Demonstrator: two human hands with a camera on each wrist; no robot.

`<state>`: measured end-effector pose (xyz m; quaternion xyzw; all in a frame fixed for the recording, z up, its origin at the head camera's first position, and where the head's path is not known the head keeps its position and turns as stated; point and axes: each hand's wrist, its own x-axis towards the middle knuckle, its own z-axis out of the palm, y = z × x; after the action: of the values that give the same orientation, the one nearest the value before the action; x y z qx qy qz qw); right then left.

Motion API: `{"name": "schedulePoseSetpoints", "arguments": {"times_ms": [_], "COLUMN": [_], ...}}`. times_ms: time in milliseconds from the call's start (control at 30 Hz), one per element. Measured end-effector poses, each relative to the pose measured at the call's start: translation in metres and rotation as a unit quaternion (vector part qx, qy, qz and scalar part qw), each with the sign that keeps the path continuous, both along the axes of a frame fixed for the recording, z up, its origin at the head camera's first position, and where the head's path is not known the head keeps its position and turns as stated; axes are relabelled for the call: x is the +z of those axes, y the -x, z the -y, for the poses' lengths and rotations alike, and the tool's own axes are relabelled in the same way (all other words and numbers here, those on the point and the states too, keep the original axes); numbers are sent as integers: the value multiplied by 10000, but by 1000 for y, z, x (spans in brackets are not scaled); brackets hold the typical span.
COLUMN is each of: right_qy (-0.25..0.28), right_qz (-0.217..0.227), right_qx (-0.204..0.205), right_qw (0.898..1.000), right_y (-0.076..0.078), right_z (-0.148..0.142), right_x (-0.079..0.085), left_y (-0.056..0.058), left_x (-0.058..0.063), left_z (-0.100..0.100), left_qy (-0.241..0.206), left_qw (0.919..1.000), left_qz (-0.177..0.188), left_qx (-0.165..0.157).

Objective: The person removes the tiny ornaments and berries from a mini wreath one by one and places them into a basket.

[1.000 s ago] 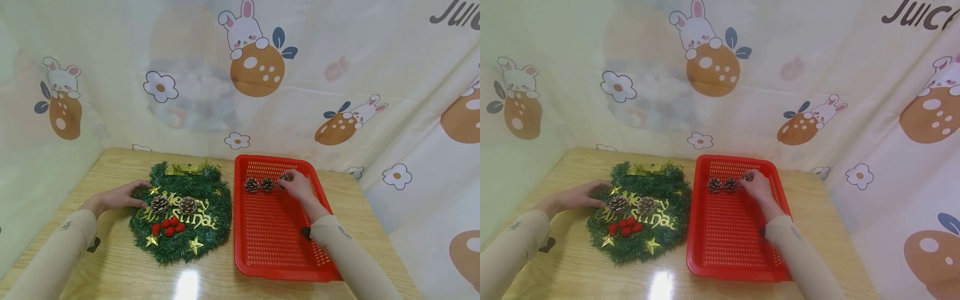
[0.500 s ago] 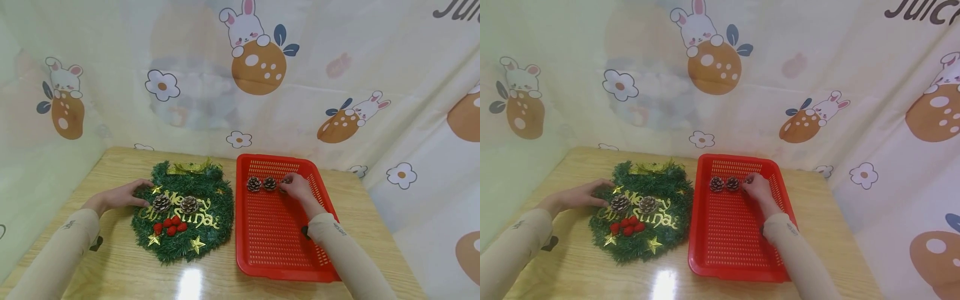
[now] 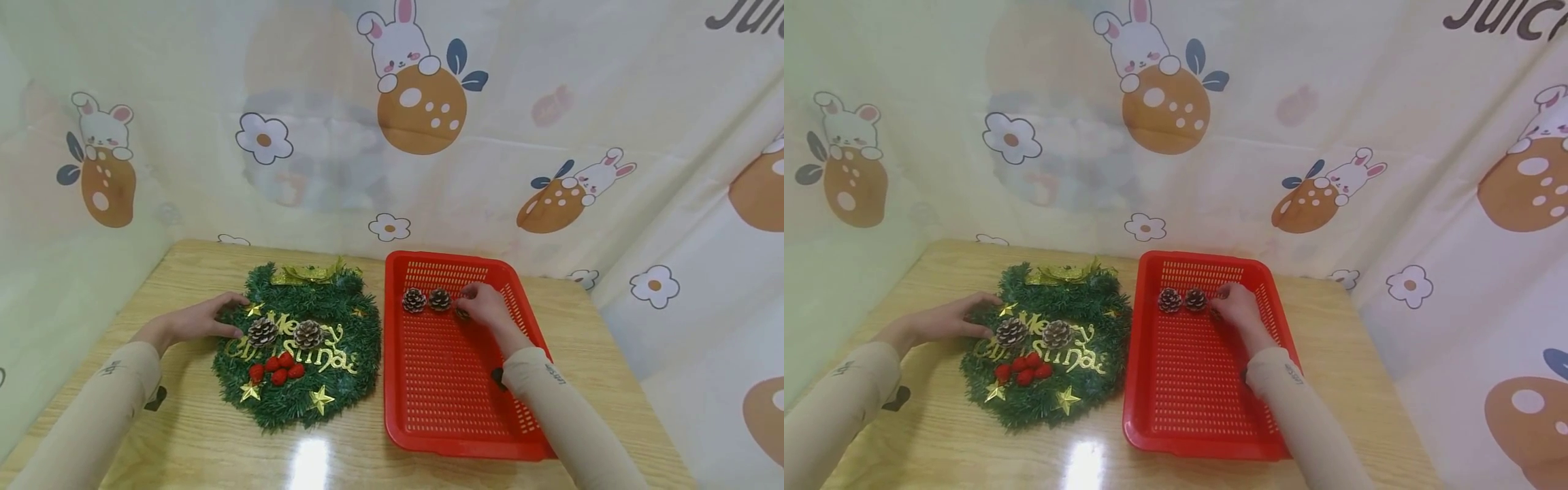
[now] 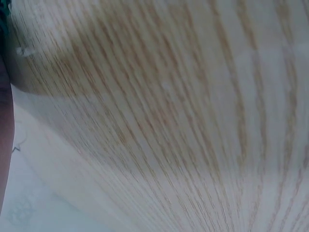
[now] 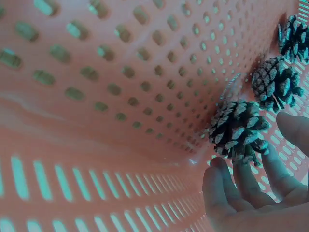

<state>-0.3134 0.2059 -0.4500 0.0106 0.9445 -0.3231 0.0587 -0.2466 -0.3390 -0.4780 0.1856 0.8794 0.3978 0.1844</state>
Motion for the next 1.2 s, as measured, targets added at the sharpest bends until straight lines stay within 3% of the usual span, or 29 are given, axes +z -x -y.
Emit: {"name": "schedulePoseSetpoints", "arguments": {"times_ms": [300,533,833,1200], "right_qy": [62,102,439,805], "right_qz": [-158,-561,-601,-734], "right_qx": [38,439,952,1510], "right_qw": [9998,9974,9927,9825], "right_y": [-8,-18,-36,-61], "right_z": [7,30,65,108], "right_x": [17,38,59,68], "left_y": [1,3,1,-1], "left_x": [0,-3,-3,-2], "left_z": [0,3,3,2], "left_qy": [50,34,22,-12], "left_qw": [10000,10000,10000,10000], "left_qz": [1,3,22,52], "left_qx": [14,66,70,81]}}
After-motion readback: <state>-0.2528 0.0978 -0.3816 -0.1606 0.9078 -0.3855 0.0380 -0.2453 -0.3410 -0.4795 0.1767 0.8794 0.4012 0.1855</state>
